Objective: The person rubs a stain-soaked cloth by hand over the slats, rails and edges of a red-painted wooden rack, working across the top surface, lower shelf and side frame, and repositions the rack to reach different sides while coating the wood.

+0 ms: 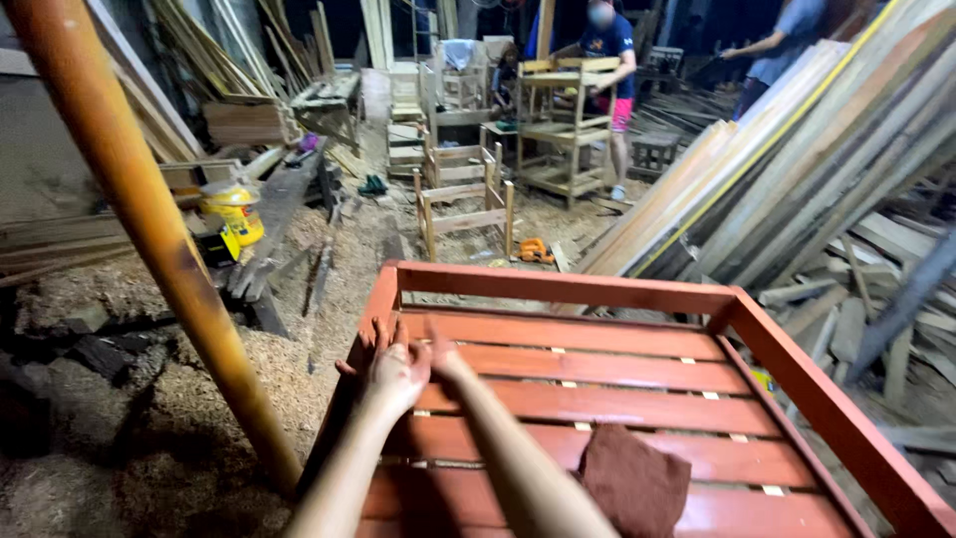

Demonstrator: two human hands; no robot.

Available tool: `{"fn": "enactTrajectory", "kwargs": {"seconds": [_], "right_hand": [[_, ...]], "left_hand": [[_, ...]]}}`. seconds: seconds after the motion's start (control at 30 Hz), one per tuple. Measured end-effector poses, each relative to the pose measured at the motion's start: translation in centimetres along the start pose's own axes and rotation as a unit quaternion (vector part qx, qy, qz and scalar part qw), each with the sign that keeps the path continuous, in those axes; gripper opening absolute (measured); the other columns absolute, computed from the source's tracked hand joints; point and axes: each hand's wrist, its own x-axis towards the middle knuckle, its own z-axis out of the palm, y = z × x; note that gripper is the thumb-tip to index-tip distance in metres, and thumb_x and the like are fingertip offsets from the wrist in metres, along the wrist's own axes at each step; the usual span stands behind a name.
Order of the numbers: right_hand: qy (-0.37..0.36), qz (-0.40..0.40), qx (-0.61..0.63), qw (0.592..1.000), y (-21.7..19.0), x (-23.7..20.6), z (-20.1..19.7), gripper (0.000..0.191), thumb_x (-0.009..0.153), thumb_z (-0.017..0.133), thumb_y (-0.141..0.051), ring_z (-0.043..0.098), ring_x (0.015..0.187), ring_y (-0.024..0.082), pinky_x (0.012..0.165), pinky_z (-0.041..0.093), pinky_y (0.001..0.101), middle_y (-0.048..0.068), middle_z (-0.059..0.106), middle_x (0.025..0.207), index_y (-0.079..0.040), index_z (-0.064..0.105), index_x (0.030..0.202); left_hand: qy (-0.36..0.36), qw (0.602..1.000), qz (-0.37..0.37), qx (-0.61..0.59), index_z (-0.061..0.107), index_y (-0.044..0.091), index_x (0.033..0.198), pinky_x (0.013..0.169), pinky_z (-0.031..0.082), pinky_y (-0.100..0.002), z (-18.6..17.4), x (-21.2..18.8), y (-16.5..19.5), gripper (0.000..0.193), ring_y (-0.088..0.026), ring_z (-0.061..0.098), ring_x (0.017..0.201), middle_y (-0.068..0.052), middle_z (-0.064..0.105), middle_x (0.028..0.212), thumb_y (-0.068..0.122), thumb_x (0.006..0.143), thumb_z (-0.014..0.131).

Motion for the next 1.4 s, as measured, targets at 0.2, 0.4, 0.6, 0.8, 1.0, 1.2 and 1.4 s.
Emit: {"fn": "enactTrajectory", "kwargs": {"seconds": [0.2, 0.4, 0.6, 0.8, 1.0, 1.2, 1.4], "right_hand": [[0.158, -0.126, -0.162, 0.966, 9.3, -0.5, -13.8, 0.078, 0.081, 0.07, -0.023, 0.071, 0.092, 0.031, 0.082, 0.058, 0.0451, 0.024, 0.072, 0.1, -0.007, 0.044, 0.153], [0.319, -0.21, -0.256, 0.888, 14.7, -9.2, -29.5, 0.071, 0.081, 0.074, -0.022, 0.061, 0.115, 0.045, 0.101, 0.049, 0.0494, 0.03, 0.063, 0.125, -0.006, 0.053, 0.147], [0.381, -0.132, -0.347, 0.847, 15.5, -19.1, -44.7, 0.067, 0.081, 0.076, -0.022, 0.059, 0.12, 0.045, 0.103, 0.047, 0.0482, 0.03, 0.062, 0.128, -0.004, 0.056, 0.142], [0.345, -0.209, -0.388, 0.829, 20.5, -20.4, -56.8, 0.068, 0.078, 0.077, -0.028, 0.064, 0.119, 0.04, 0.103, 0.05, 0.0438, 0.024, 0.066, 0.128, -0.002, 0.058, 0.138], [0.16, 0.0, -0.21, 0.965, 21.2, -21.4, -61.4, 0.063, 0.086, 0.072, -0.04, 0.067, 0.11, 0.033, 0.085, 0.054, 0.0409, 0.02, 0.072, 0.124, -0.008, 0.062, 0.14], [0.028, 0.187, 0.099, 0.977, 18.5, -23.1, -59.7, 0.063, 0.084, 0.063, -0.052, 0.071, 0.097, 0.023, 0.074, 0.058, 0.0406, -0.001, 0.069, 0.12, -0.027, 0.053, 0.141], [-0.103, 0.117, 0.338, 0.928, 20.6, -21.2, -57.8, 0.06, 0.093, 0.062, -0.058, 0.075, 0.074, 0.025, 0.069, 0.063, 0.0383, 0.013, 0.078, 0.094, -0.004, 0.07, 0.116]], "left_hand": [[-0.028, 0.998, 0.059, -0.022, 0.042, 0.012, 0.153, 0.107, 0.005, -0.085, 7.1, -1.5, 4.5, 0.078, -0.047, 0.016, 0.154, -0.021, 0.021, 0.166, 0.059, 0.092, 0.053], [-0.118, 0.982, 0.137, -0.051, 0.042, 0.014, 0.152, 0.109, 0.007, -0.085, 15.4, -6.5, 17.7, 0.077, -0.042, 0.012, 0.158, -0.016, 0.017, 0.171, 0.059, 0.091, 0.055], [-0.198, 0.959, 0.185, -0.085, 0.033, 0.021, 0.159, 0.112, 0.007, -0.081, 20.5, -12.6, 30.0, 0.081, -0.045, 0.01, 0.154, -0.019, 0.008, 0.17, 0.058, 0.09, 0.053], [-0.211, 0.955, 0.177, -0.109, 0.034, 0.02, 0.159, 0.113, 0.013, -0.083, 24.5, -14.2, 39.3, 0.081, -0.046, 0.009, 0.157, -0.019, 0.012, 0.17, 0.064, 0.093, 0.05], [-0.126, 0.945, 0.169, -0.248, 0.034, 0.011, 0.162, 0.118, 0.033, -0.055, 32.3, -12.7, 45.4, 0.086, -0.062, 0.033, 0.137, -0.044, 0.032, 0.148, 0.053, 0.093, 0.065], [-0.168, 0.891, 0.035, -0.42, 0.043, 0.007, 0.146, 0.092, 0.057, -0.04, 38.4, -12.6, 47.2, 0.077, -0.033, 0.07, 0.111, -0.022, 0.07, 0.122, 0.053, 0.088, 0.067], [-0.248, 0.836, -0.129, -0.472, 0.056, 0.007, 0.132, 0.071, 0.059, -0.039, 36.8, -11.3, 48.5, 0.055, -0.028, 0.074, 0.085, -0.017, 0.074, 0.106, 0.04, 0.088, 0.064]]}}
